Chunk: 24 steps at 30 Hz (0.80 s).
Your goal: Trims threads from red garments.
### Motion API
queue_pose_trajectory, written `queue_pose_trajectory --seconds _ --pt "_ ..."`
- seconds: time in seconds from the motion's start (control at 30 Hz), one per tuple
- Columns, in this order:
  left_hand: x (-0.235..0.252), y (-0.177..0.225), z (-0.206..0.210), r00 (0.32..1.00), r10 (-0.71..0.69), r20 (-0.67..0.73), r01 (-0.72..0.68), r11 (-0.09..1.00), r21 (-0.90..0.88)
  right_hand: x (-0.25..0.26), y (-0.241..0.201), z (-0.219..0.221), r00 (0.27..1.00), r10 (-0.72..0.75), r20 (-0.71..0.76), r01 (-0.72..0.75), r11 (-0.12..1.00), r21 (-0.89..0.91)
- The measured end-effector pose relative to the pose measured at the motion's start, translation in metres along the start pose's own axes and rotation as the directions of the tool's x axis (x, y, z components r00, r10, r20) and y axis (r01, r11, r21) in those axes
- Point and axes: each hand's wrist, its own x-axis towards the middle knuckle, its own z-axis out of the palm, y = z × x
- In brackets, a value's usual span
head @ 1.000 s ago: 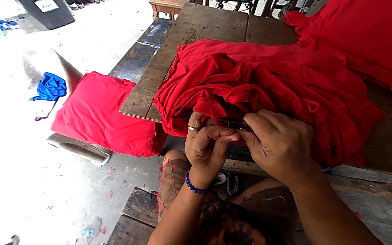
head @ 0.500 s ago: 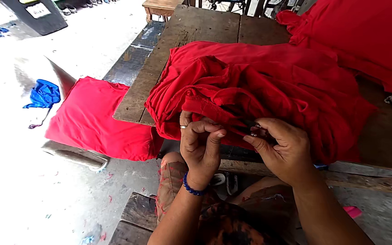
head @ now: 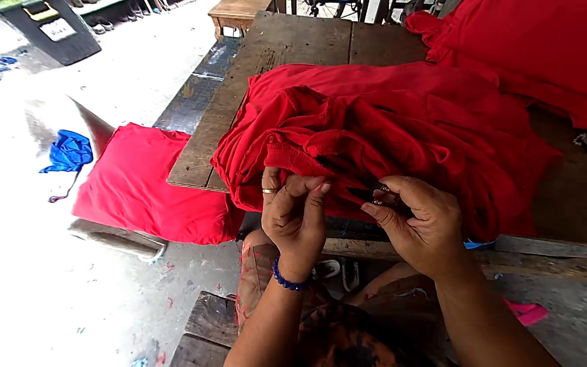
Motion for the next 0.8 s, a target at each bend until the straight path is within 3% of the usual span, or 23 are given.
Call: queue_pose_trajectory --seconds 0.57,0.63,0.7,0.8 --pt "-0.009 0.005 -0.003 0.998 -0.061 0.012 0.062 0.994 -0.095 0.010 -0.010 0.024 0.998 -0.040 -0.042 0.028 0.971 -0.238" --pt "-0.009 0.007 -0.003 0.996 -0.094 0.010 0.094 0.977 -0.191 0.010 -0.008 0.022 0.998 -0.005 -0.055 -0.003 0.990 -0.144" --pt "-0.008 0.008 -0.003 0.993 -0.118 0.000 0.113 0.952 -0.283 0.012 -0.007 0.017 0.999 0.034 -0.036 -0.032 0.998 0.059" --pt "-0.006 0.010 0.000 0.990 -0.133 -0.050 0.111 0.946 -0.304 0.022 -0.006 0.009 0.998 0.038 0.053 -0.055 0.924 0.379"
